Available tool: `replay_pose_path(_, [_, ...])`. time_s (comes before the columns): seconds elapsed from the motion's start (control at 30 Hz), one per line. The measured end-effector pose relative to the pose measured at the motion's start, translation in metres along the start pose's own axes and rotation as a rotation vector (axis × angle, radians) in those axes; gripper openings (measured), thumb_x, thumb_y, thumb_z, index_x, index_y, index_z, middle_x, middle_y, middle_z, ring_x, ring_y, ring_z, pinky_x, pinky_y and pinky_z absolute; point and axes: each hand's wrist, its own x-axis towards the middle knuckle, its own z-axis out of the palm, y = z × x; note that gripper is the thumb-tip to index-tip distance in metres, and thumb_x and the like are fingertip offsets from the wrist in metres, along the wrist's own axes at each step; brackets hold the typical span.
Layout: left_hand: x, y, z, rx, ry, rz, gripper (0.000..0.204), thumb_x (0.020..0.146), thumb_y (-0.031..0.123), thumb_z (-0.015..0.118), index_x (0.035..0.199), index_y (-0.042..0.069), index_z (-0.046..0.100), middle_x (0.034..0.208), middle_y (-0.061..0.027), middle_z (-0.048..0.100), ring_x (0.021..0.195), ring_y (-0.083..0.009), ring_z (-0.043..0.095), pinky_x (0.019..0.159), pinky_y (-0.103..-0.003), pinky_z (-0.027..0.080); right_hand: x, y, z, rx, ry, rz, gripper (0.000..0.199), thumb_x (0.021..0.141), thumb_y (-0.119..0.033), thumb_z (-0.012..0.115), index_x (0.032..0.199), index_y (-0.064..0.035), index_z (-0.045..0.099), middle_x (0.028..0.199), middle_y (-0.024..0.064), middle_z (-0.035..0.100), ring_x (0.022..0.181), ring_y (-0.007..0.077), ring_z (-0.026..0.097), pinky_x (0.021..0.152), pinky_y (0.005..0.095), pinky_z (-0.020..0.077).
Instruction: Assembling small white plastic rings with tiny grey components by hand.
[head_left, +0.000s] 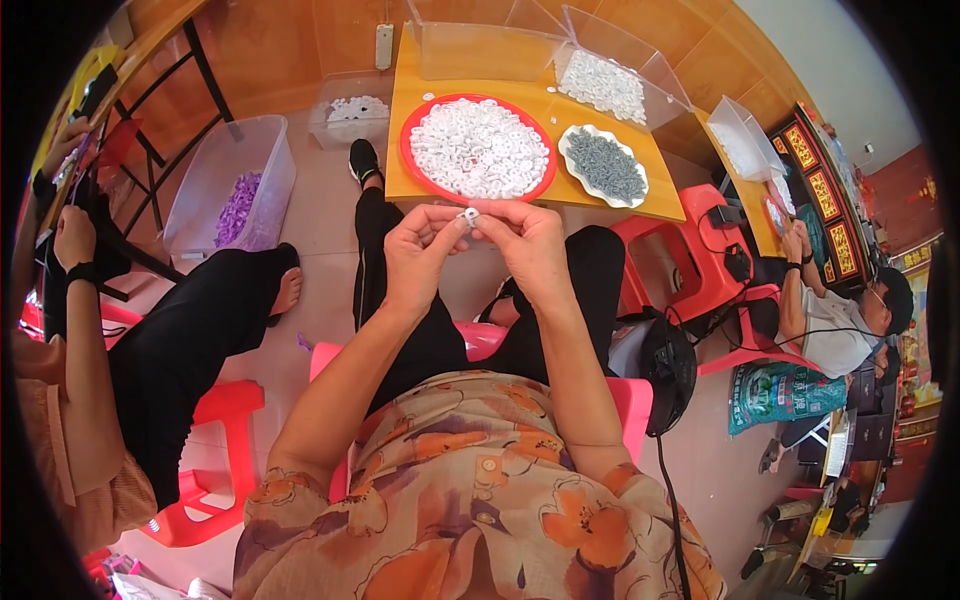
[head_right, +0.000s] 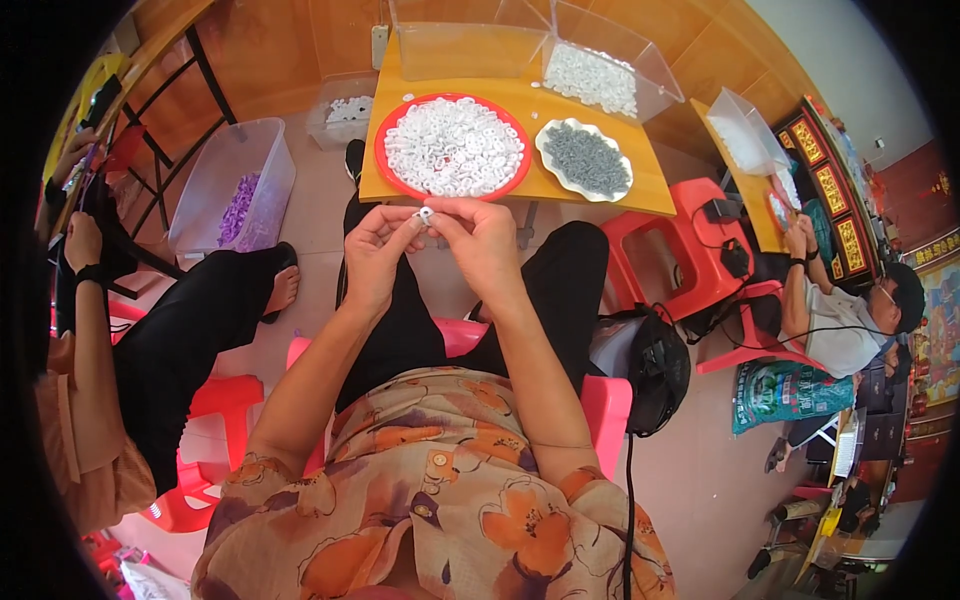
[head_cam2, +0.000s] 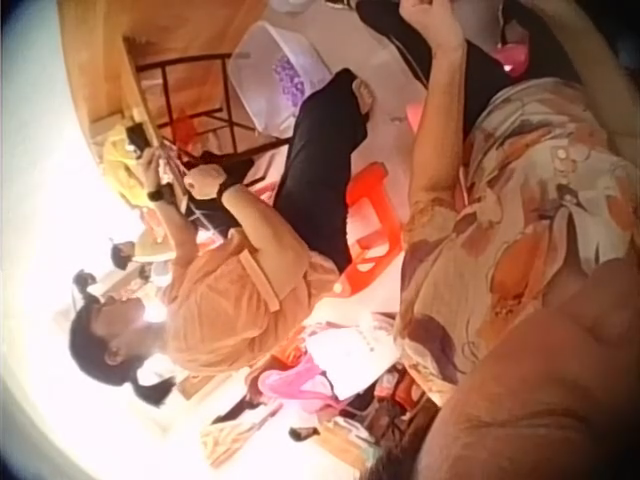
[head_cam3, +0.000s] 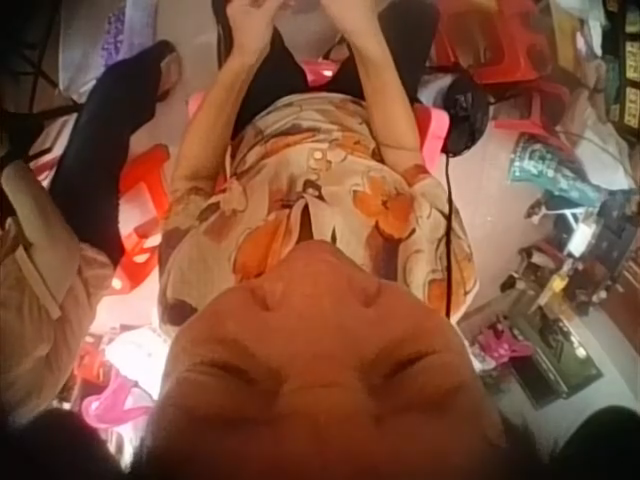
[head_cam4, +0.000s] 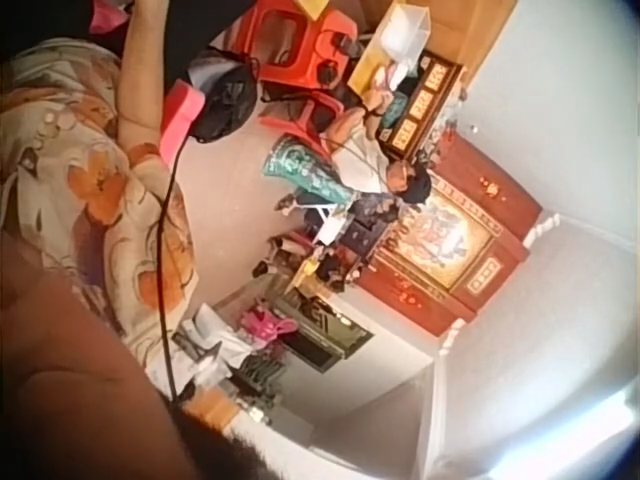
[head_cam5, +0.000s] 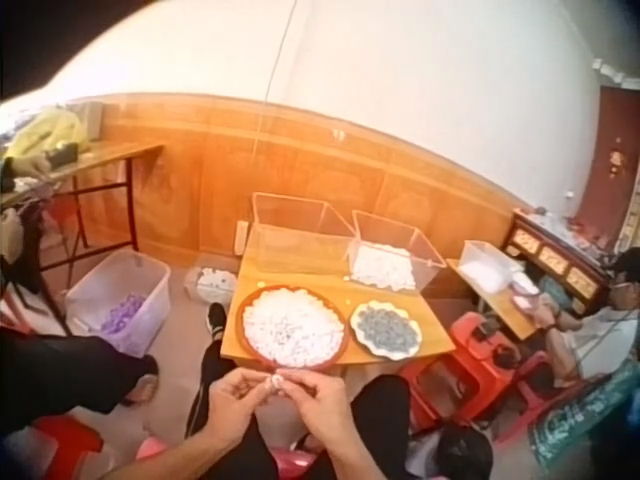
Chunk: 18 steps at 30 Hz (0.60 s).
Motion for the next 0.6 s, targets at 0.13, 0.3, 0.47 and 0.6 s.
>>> replay_pose_path(0.13, [-0.001, 0.001, 0.0, 0.016, -0.005, -0.009, 0.011, 0.103, 0.009, 0.073, 0.109, 0.0, 0.071, 0.097, -0.0079, 0.078, 0.08, -0.0108, 0.071, 0.073, -0.023, 0.053, -0.001, -0.002, -0.002, 0.038, -0.006, 0.011, 0.025, 0.097, 0.003, 0.071, 0.121, 0.0032, 0.079, 0.099, 0.0074, 0.079, 0.084, 0.0103, 0.071, 0.079, 0.0246, 0.0562])
replay_pose_path(0.3, [-0.002, -0.006, -0.005, 0.014, -0.03, -0.032, 0.01, 0.101, 0.008, 0.076, 0.106, 0.002, 0.07, 0.095, -0.0084, 0.079, 0.077, -0.0118, 0.074, 0.071, -0.024, 0.057, -0.003, 0.003, 0.001, -0.057, 0.005, -0.036, 0.023, 0.096, 0.004, 0.072, 0.117, 0.0023, 0.081, 0.095, 0.0064, 0.078, 0.079, 0.0096, 0.067, 0.074, 0.025, 0.0544])
replay_pose_path(0.47, [-0.004, -0.008, -0.001, -0.005, -0.027, -0.065, 0.009, 0.103, 0.008, 0.073, 0.107, 0.002, 0.068, 0.095, -0.01, 0.078, 0.078, -0.0132, 0.073, 0.071, -0.024, 0.057, -0.006, -0.001, -0.002, -0.01, 0.006, -0.015, 0.022, 0.095, 0.005, 0.072, 0.115, 0.0024, 0.081, 0.093, 0.0059, 0.078, 0.077, 0.0092, 0.066, 0.072, 0.0249, 0.0538])
replay_pose_path(0.6, [0.003, -0.006, -0.008, -0.067, -0.183, -0.107, 0.016, 0.102, 0.008, 0.074, 0.116, 0.001, 0.069, 0.096, -0.0092, 0.079, 0.077, -0.0123, 0.073, 0.07, -0.025, 0.057, -0.012, -0.015, -0.012, 0.041, -0.042, -0.023, 0.022, 0.096, 0.003, 0.073, 0.117, 0.0046, 0.077, 0.094, 0.0068, 0.078, 0.078, 0.0092, 0.066, 0.073, 0.0245, 0.0533])
